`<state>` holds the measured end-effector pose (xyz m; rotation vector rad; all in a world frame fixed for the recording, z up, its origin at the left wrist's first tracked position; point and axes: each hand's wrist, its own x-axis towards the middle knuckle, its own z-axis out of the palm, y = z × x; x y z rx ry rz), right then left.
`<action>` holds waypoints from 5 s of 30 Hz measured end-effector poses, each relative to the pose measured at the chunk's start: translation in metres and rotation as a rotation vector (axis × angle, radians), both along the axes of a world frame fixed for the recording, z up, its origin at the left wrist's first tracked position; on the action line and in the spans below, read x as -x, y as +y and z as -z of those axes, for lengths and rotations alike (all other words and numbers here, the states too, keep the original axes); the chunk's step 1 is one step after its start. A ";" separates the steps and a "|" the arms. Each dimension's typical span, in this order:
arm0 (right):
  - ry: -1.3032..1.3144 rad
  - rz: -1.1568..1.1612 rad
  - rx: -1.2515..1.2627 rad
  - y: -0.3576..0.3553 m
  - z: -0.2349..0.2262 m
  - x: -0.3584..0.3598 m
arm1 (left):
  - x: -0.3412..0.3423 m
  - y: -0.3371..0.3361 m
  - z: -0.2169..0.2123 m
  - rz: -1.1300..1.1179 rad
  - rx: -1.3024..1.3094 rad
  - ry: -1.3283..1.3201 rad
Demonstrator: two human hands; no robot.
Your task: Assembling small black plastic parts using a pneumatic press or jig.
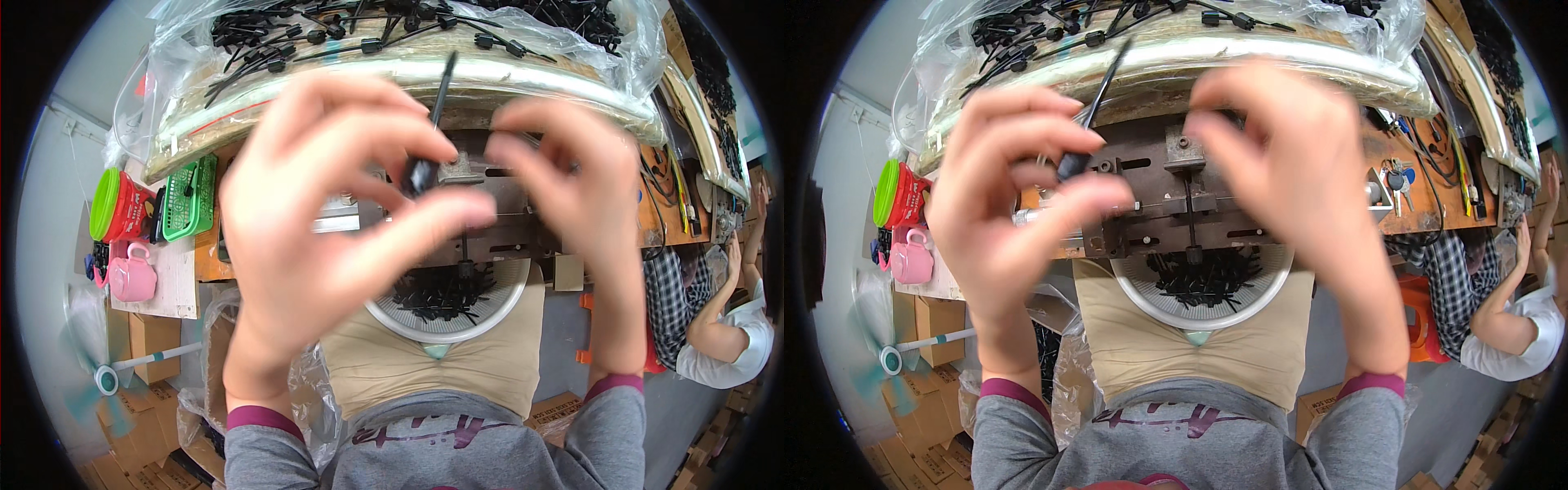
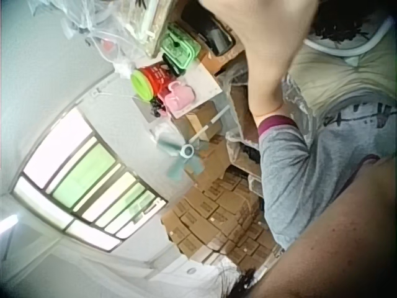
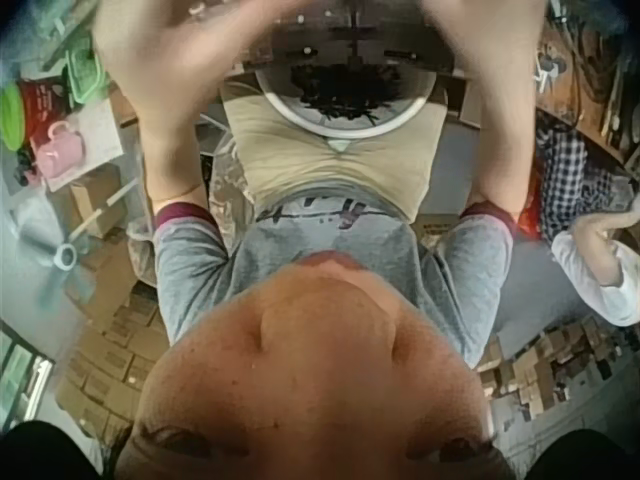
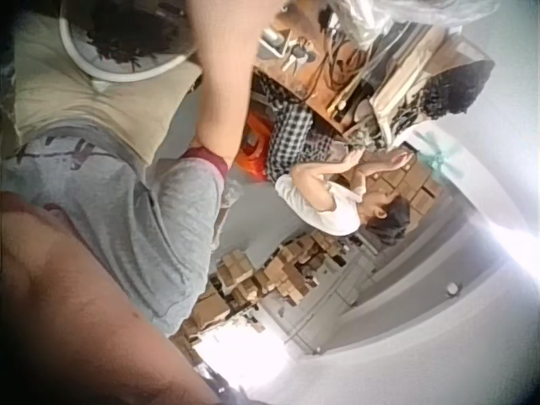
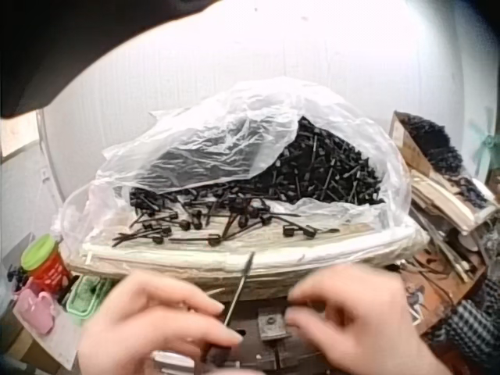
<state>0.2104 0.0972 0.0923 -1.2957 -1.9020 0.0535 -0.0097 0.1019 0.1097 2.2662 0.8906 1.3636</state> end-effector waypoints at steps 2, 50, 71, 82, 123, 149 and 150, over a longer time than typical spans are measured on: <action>-0.158 0.088 -0.396 0.044 -0.019 -0.021 | -0.003 -0.018 0.015 0.020 -0.059 0.044; 0.834 -0.060 0.142 -0.084 0.036 -0.014 | -0.032 -0.052 0.093 -0.095 -0.062 0.422; -0.258 -0.125 0.136 -0.080 0.071 0.021 | 0.001 0.103 -0.012 -0.462 0.010 0.452; -0.264 -0.267 0.236 -0.047 0.024 0.009 | 0.020 0.034 0.004 -0.107 -0.074 0.071; -0.185 -0.026 0.455 0.117 -0.106 0.001 | -0.028 -0.055 0.092 -0.053 -0.054 0.408; -0.106 -0.254 -0.206 -0.041 0.017 -0.029 | -0.012 -0.069 0.080 -0.025 0.208 -0.044; -0.095 -0.248 -0.194 -0.043 0.019 -0.032 | -0.016 -0.070 0.086 -0.039 0.156 0.050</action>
